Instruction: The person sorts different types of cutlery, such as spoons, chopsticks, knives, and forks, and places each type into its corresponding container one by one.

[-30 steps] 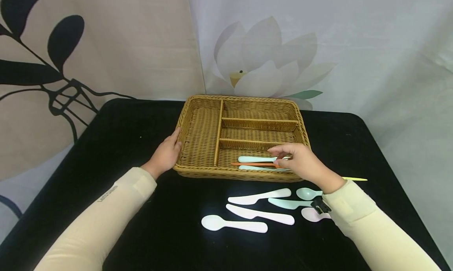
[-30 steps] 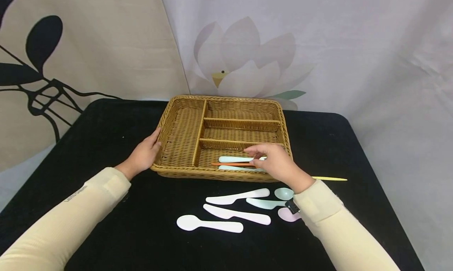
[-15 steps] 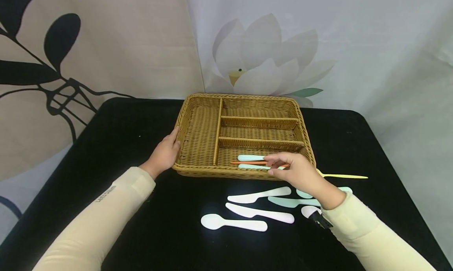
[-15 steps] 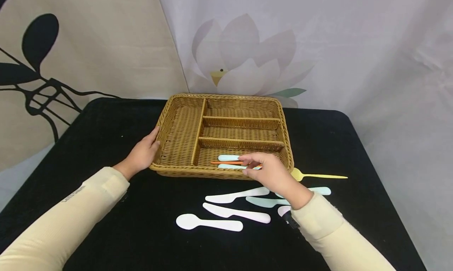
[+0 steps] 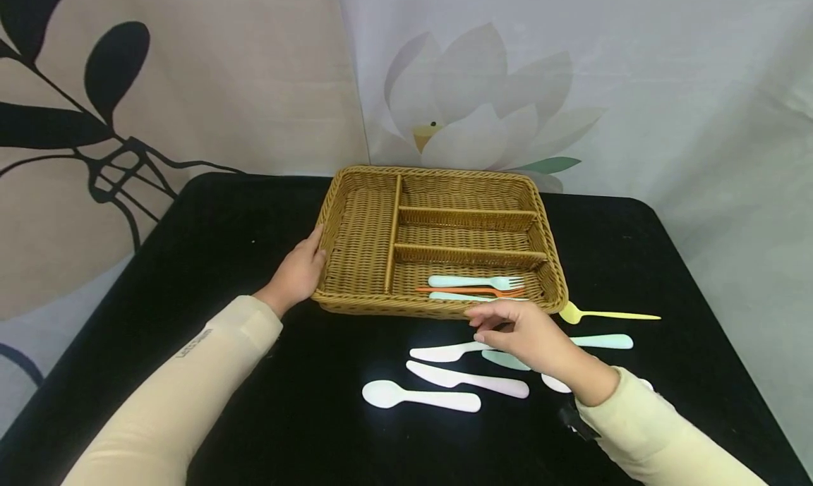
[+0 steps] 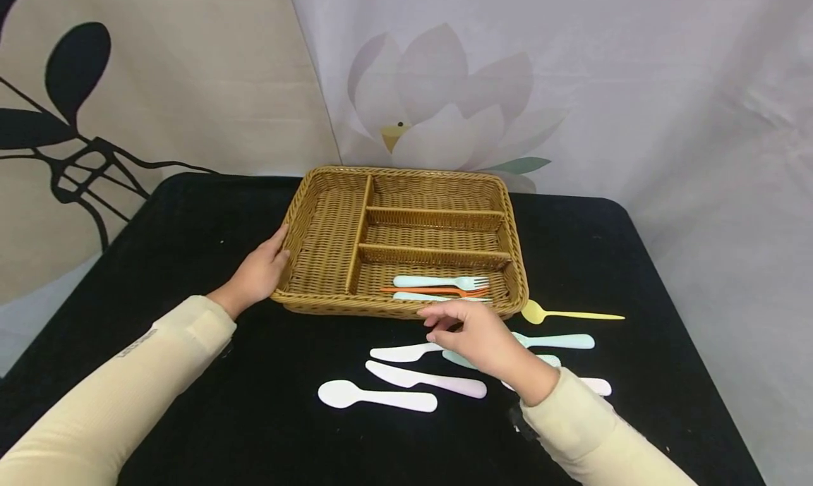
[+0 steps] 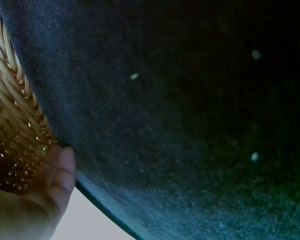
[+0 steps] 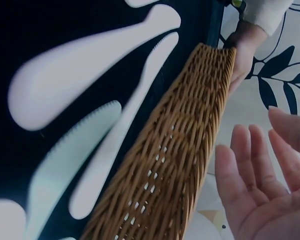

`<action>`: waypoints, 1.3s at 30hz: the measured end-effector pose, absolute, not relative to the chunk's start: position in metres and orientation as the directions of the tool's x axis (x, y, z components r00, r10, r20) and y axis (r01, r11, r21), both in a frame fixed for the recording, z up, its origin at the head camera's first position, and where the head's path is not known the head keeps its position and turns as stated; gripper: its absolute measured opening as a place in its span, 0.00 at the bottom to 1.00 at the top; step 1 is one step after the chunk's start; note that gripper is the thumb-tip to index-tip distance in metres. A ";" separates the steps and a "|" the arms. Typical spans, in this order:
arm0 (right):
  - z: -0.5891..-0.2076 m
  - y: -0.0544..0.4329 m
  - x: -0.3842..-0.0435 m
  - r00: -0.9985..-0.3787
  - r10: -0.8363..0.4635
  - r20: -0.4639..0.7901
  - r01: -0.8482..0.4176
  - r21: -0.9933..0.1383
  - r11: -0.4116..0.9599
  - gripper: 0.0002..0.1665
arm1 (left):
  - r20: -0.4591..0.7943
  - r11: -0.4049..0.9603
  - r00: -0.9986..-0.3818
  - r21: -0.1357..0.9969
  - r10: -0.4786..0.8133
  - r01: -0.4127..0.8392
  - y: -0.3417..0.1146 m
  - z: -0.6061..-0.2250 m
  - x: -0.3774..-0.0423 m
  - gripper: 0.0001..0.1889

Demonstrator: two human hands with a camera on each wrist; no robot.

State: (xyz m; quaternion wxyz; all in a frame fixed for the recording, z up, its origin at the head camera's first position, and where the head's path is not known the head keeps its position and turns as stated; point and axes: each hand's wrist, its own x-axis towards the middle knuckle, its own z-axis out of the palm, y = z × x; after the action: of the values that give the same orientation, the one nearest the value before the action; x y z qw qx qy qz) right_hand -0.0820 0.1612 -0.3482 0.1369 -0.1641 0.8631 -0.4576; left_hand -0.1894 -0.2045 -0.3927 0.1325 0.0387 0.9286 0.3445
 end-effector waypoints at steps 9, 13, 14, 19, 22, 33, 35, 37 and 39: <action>-0.359 0.154 -0.065 -0.882 -0.465 -0.076 -0.207 -0.823 0.528 0.16 | -0.218 0.763 -0.964 0.645 0.153 -0.025 -0.203 -0.392 -0.190 0.31; -0.368 0.150 -0.058 -0.865 -0.499 -0.061 -0.247 -0.813 0.527 0.15 | -0.214 0.768 -0.965 0.640 0.150 -0.023 -0.203 -0.393 -0.190 0.31; -0.370 0.149 -0.057 -0.861 -0.504 -0.062 -0.248 -0.815 0.524 0.14 | -0.215 0.769 -0.965 0.639 0.149 -0.023 -0.204 -0.393 -0.190 0.31; -0.376 0.141 -0.052 -0.843 -0.530 -0.088 -0.254 -0.804 0.537 0.13 | -0.216 0.768 -0.965 0.640 0.150 -0.024 -0.204 -0.394 -0.191 0.31; -0.377 0.137 -0.049 -0.827 -0.550 -0.113 -0.264 -0.786 0.559 0.13 | -0.220 0.768 -0.964 0.640 0.149 -0.027 -0.203 -0.393 -0.190 0.31; -0.383 0.127 -0.041 -0.779 -0.623 -0.063 -0.471 -0.598 0.649 0.12 | -0.226 0.769 -0.964 0.638 0.142 -0.037 -0.203 -0.392 -0.190 0.31; -0.384 0.125 -0.041 -0.775 -0.628 -0.067 -0.493 -0.557 0.668 0.12 | -0.227 0.769 -0.963 0.638 0.142 -0.037 -0.203 -0.392 -0.190 0.31; -0.386 0.124 -0.040 -0.774 -0.629 -0.075 -0.506 -0.524 0.685 0.12 | -0.228 0.769 -0.963 0.638 0.145 -0.035 -0.204 -0.392 -0.191 0.31; -0.387 0.122 -0.040 -0.773 -0.628 -0.091 -0.509 -0.502 0.699 0.12 | -0.228 0.770 -0.963 0.637 0.147 -0.033 -0.204 -0.392 -0.191 0.31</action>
State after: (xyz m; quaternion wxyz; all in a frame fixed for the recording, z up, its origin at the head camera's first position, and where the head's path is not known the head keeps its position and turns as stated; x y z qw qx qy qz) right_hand -0.0402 0.1223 -0.3871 0.1286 -0.3116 0.9127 -0.2311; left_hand -0.1909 -0.2036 -0.3923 0.1333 0.0306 0.9312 0.3379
